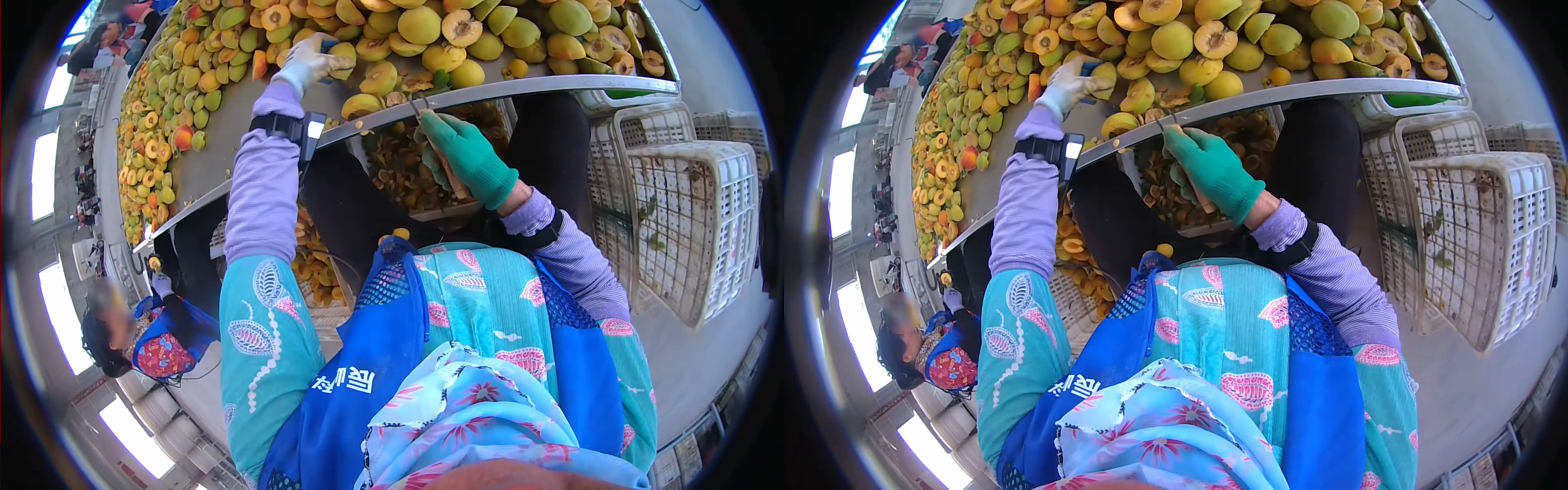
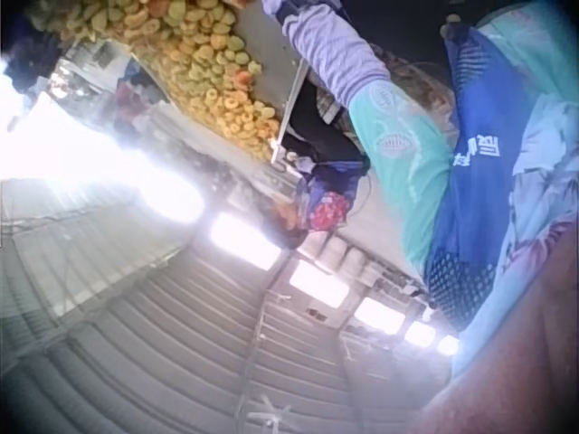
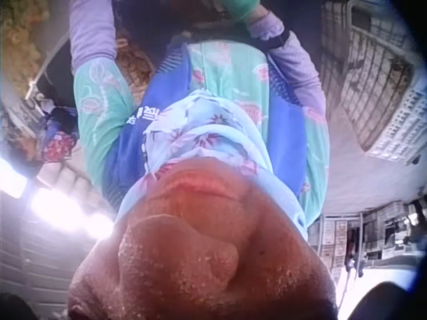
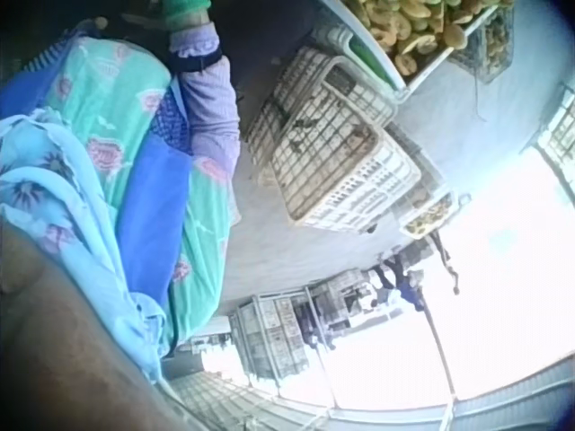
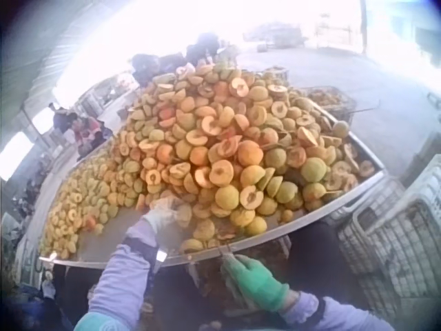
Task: Pitting and slicing peaches using a specialized handheld pitting tool on a large processing table.
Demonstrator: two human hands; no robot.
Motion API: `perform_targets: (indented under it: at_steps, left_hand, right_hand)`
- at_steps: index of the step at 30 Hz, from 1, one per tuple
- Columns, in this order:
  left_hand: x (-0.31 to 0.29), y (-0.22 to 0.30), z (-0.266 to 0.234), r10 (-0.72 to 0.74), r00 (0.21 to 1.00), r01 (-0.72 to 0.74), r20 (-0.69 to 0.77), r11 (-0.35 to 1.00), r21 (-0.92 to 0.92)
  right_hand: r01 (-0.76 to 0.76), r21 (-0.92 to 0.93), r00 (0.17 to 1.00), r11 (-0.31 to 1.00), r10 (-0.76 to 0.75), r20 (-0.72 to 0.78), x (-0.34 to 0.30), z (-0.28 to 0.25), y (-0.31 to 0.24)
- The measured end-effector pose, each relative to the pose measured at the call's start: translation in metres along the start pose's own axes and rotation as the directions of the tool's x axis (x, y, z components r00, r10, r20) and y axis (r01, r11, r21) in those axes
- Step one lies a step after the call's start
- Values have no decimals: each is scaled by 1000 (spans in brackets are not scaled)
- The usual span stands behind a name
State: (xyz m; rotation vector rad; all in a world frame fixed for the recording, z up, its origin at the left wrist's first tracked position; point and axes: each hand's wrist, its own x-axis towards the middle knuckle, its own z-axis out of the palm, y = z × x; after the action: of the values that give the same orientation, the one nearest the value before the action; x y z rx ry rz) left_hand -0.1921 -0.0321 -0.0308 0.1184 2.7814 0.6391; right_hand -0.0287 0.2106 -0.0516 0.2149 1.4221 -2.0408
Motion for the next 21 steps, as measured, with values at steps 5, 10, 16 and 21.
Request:
perform_targets:
  at_steps: [5, 10, 16, 21]
  left_hand:
    - [-85, 16, 14, 214, 974, -62, -72, -52, -997]
    - [-107, 44, 43, 111, 985, -110, -130, -170, -979]
    - [-110, 49, 59, 176, 871, -454, -459, 644, -616]
    - [-110, 62, 67, 103, 923, -385, -372, 169, -907]
  right_hand:
    - [495, -437, 835, 750, -551, 1, 31, 16, -5]
    - [452, -569, 856, 687, -514, 58, 37, 28, 0]
    - [487, -547, 824, 681, -566, 29, 29, 32, 8]
    - [411, -617, 847, 671, -532, -14, 26, 30, 4]
